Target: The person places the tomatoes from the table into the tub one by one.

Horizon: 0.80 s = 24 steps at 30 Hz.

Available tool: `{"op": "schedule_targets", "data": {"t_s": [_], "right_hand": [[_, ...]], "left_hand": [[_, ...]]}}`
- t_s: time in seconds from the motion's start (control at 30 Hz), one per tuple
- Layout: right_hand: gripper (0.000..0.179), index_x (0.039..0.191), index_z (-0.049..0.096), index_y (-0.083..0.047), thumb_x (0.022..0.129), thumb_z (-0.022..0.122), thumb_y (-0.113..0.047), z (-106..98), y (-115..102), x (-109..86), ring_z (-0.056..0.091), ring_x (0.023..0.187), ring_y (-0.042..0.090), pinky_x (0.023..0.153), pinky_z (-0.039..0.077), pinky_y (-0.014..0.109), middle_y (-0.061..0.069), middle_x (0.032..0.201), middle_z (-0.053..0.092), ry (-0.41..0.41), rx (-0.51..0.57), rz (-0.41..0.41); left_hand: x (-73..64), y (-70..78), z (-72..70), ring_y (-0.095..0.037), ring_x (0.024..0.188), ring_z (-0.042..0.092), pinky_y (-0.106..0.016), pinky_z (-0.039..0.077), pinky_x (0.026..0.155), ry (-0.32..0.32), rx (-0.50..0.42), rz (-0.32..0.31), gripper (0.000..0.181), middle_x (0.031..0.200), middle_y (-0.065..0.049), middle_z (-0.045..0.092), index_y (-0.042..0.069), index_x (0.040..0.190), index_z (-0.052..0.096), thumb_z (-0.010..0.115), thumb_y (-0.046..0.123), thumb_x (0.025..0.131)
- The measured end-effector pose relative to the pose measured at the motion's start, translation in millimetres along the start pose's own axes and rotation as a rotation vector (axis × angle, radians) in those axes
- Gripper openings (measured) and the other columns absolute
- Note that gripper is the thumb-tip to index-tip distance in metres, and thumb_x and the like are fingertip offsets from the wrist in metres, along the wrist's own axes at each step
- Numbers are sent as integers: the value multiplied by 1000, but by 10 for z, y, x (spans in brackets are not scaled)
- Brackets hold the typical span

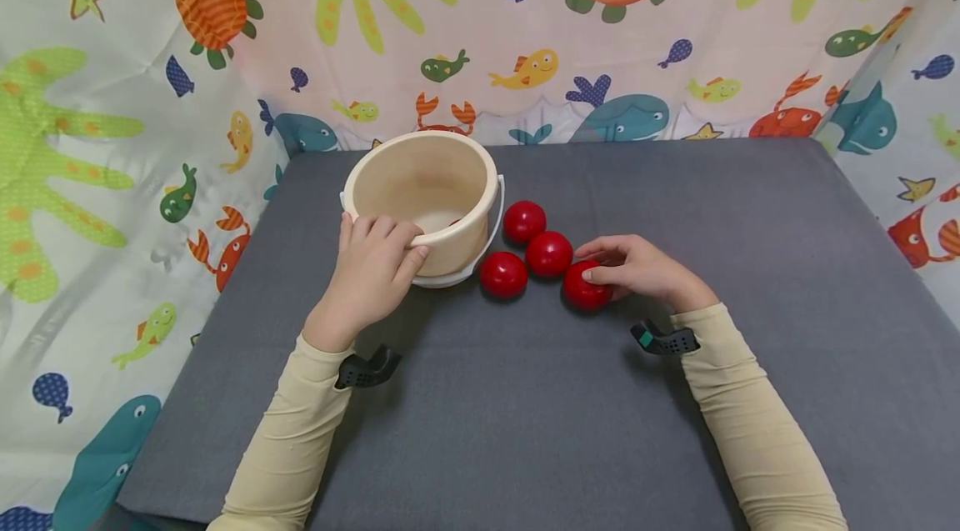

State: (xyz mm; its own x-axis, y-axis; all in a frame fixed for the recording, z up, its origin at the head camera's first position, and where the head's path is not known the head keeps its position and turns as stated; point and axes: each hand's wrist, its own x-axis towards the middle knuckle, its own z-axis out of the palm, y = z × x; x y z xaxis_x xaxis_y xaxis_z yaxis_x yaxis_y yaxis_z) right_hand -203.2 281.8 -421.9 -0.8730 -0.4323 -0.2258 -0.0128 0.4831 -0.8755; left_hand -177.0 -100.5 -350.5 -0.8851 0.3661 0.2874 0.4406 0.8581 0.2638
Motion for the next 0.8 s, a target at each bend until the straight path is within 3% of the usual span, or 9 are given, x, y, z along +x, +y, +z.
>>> {"op": "schedule_targets", "data": {"t_s": [0.23,0.8], "right_hand": [[37,132,61,-1,99,64,-17,14,9,-10,66,96,16,76,63,34,18,121,65,10,5,-27],[34,129,62,0,98,64,-15,1,-9,-17,66,93,14,74,62,35,-4,109,69,29,26,-52]], "left_hand": [[-2,-3,13,-38,125,47,-74,12,119,-3,2,-1,19,106,-13,62,12,108,66,57,29,103],[0,-12,11,-38,125,47,-74,12,120,-5,7,-3,19,107,-13,62,12,108,65,56,28,103]]}}
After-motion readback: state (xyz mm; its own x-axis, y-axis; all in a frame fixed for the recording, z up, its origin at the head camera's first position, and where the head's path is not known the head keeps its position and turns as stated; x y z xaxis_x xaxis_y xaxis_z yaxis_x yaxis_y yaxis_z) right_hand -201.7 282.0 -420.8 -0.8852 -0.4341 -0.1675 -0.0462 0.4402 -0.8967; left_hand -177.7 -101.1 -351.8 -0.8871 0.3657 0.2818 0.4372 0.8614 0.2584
